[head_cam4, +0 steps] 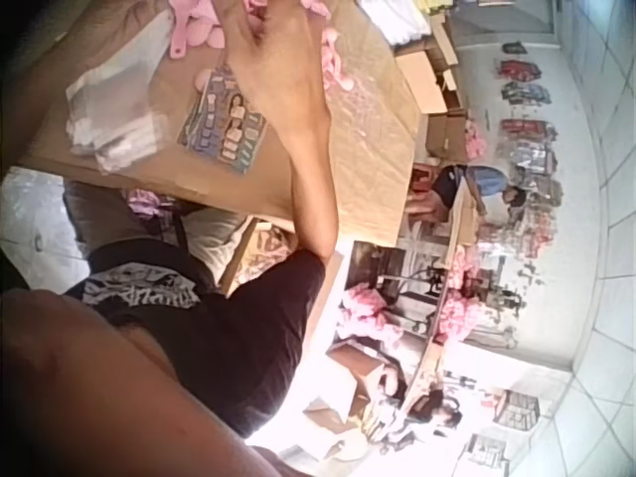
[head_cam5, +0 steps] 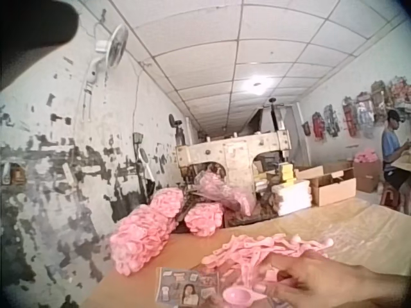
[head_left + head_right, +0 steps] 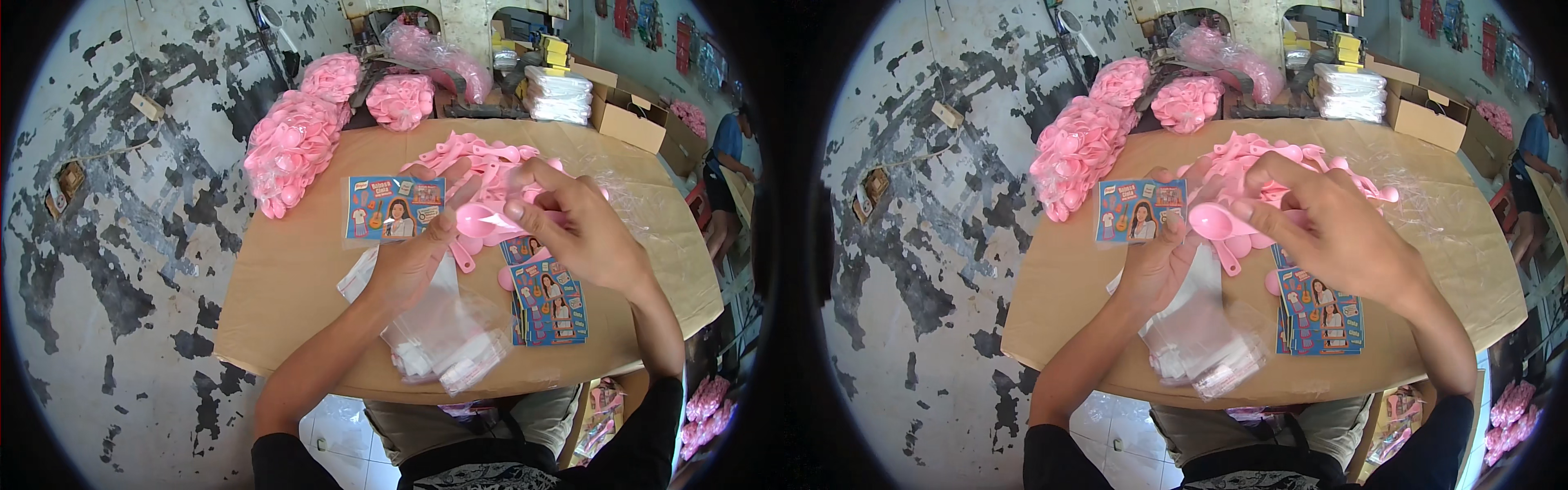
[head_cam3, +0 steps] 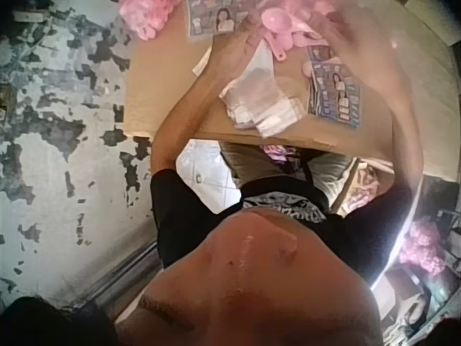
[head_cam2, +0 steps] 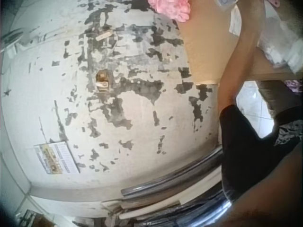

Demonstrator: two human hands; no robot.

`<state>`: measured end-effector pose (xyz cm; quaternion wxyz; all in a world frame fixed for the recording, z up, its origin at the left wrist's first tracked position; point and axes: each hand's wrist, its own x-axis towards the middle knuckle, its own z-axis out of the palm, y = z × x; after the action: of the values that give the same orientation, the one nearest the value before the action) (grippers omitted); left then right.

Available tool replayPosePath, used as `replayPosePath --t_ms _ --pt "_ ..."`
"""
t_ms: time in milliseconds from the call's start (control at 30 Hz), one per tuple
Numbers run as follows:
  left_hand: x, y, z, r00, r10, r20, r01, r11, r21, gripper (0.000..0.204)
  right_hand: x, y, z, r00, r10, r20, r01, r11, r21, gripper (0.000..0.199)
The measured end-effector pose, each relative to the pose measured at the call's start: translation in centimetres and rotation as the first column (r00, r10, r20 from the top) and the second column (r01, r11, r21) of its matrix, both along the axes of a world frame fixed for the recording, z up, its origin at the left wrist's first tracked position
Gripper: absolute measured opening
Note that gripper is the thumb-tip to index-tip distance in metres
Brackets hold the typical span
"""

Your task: Packaging pink plastic spoons and product labels into clear plastic bags.

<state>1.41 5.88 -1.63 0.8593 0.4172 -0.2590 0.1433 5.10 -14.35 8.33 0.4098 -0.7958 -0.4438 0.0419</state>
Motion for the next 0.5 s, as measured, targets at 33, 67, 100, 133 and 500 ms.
replayPosePath --t_ms 33,67,100,133,500 --pt "0.1 0.2 0.0 1.000 -0.002 0.018 0.002 1.000 0.030 0.049 0.3 -0.1 0.0 0.995 -0.052 0.087 0.058 0.997 -0.059 0.030" --pt "0.0 0.3 0.2 1.000 0.004 0.020 -0.004 1.000 0.023 0.049 0.7 -0.2 0.0 0.979 -0.097 0.177 0.118 0.987 -0.112 0.030" --pt "-0.3 0.2 0.6 0.998 0.063 0.015 -0.064 0.997 0.051 0.050 0.9 -0.3 -0.1 0.980 -0.090 0.177 0.112 0.987 -0.118 0.030" --pt "-0.5 0.2 0.9 0.992 0.124 0.012 -0.125 0.989 0.080 0.051 1.1 -0.5 -0.3 0.993 -0.082 -0.087 0.082 0.997 -0.005 0.030" --pt "-1.1 0.1 0.7 0.948 0.299 -0.112 -0.261 0.928 0.266 0.061 1.9 -0.4 -2.9 0.975 0.058 0.216 -0.043 0.996 -0.077 0.010"
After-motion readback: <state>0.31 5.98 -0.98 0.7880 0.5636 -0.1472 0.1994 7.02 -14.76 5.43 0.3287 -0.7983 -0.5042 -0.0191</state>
